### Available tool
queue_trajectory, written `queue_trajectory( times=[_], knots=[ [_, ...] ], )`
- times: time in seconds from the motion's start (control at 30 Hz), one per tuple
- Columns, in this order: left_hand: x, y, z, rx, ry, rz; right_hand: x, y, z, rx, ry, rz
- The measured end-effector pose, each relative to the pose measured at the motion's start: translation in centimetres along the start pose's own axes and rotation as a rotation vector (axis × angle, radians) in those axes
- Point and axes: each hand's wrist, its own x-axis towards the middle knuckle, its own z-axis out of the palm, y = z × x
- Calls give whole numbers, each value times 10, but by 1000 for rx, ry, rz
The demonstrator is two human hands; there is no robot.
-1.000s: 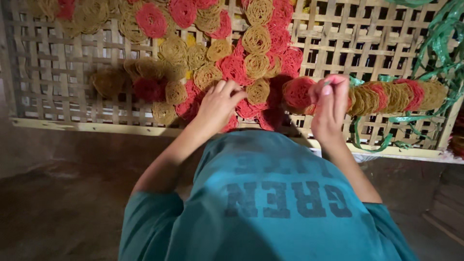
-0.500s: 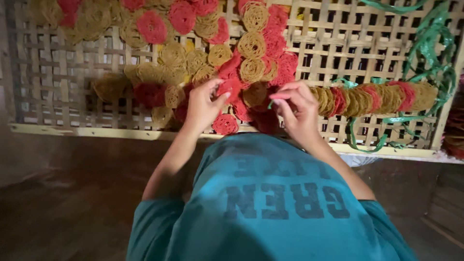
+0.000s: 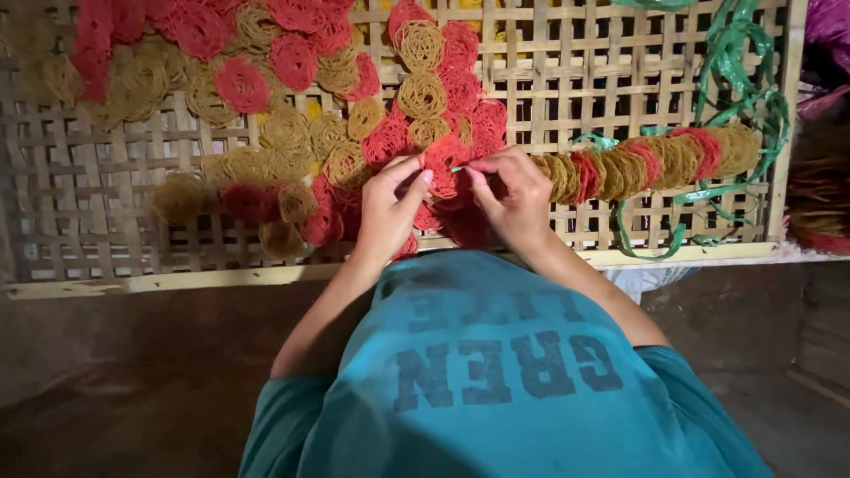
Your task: The person ties individual red and brown decorative rosettes onto a green ribbon using a small green tool, then gathers the completed rosettes into a bundle. The rosettes are arranged on a wooden lattice tray.
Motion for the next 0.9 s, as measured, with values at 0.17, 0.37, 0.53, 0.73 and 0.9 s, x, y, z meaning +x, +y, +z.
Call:
queue_trajectory(
  times=[0.17, 0.37, 0.53, 0.73, 0.9],
  knots=[
    [-3, 12, 6, 159, 8, 241, -2, 3, 6, -14, 2, -6],
    [-7, 16, 10, 102, -4, 80, -3, 2, 7, -6, 9, -34],
    [-6, 16, 12, 60, -21, 93, -3, 5, 4, -28, 32, -71],
    [-7, 14, 14, 33, -59, -13, -5, 8, 8, -23, 1, -76],
    [-3, 11, 7, -63, -213, 28, -5, 13, 5, 35, -58, 23]
  ],
)
